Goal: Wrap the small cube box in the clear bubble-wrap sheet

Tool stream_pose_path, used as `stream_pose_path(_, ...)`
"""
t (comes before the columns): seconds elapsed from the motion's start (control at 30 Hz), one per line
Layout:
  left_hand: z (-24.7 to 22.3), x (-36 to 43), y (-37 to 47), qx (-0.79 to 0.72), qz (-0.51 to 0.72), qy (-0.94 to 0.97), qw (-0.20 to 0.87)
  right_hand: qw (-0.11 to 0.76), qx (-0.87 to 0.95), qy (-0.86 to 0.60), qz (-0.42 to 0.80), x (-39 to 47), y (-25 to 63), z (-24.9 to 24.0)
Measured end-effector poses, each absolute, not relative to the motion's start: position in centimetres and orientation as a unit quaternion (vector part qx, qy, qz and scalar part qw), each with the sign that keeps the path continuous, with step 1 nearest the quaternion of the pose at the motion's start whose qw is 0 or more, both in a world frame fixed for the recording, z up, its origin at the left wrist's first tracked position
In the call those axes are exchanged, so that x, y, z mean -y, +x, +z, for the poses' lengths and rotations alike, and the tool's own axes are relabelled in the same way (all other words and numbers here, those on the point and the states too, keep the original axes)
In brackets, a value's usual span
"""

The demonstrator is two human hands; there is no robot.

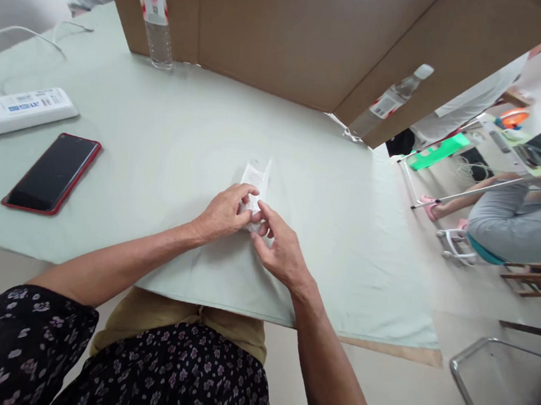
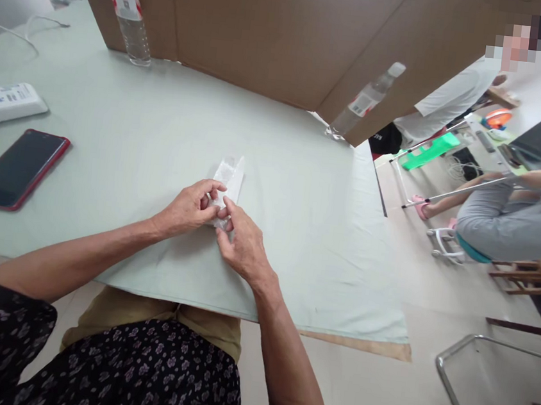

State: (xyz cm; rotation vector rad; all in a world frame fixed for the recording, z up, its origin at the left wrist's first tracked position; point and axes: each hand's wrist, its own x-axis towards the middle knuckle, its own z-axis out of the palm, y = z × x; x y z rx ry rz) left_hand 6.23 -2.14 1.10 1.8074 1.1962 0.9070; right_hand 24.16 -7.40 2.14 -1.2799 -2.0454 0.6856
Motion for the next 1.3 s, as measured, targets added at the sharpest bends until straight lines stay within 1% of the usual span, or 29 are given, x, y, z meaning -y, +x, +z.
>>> stream_pose_path(0.1,1.0,2.1,6.4,-0.469,0.355,0.718,0.372,0.348,0.732,-0.501,0.304,6.6,24.8,2.3)
stream_pose_path(0.2,0.7,2.1,6.4,-0.466,0.352,0.727,0.361,0.395,0.618,-0.576,0.361,5.1,25.9,2.4)
stream_pose_path(0.3,0.4,2.1,6.5,-0.462,0.347,0.741,0.342,0.364,0.53,-0.636,0.428,3.2,26.4,2.1)
stream_pose_path(0.37,0.4,2.1,6.5,-0.463,0.34,0.754,0.319,0.346,0.509,-0.639,0.462,1.9,26.0,1.9)
stream_pose_path(0.47,0.6,2.0,6.4,-0.465,0.322,0.77,0.296,0.343,0.506,-0.625,0.485,0.1,24.9,1.6)
stream_pose_path(0.73,0.7,1.7,6.3,-0.478,0.302,0.766,0.305,0.325,0.529,-0.601,0.504,-3.1,24.3,1.3)
stream_pose_path(0.9,0.8,1.8,6.3,-0.487,0.297,0.763,0.305,0.353,0.544,-0.551,0.525,-3.4,23.8,1.3)
stream_pose_path(1.03,1.3,2.0,6.2,-0.514,0.28,0.744,0.322,0.4,0.556,-0.528,0.502,-2.2,23.9,1.2)
stream_pose_path(1.13,1.5,2.0,6.0,-0.54,0.29,0.72,0.325,0.425,0.579,-0.507,0.477,-0.8,24.3,1.2)
stream_pose_path(1.23,1.0,1.8,5.8,-0.556,0.32,0.7,0.314,0.422,0.633,-0.49,0.426,0.5,24.8,1.3)
stream_pose_path(1.3,0.6,1.5,5.8,-0.535,0.347,0.704,0.313,0.409,0.672,-0.476,0.392,1.2,25.0,1.3)
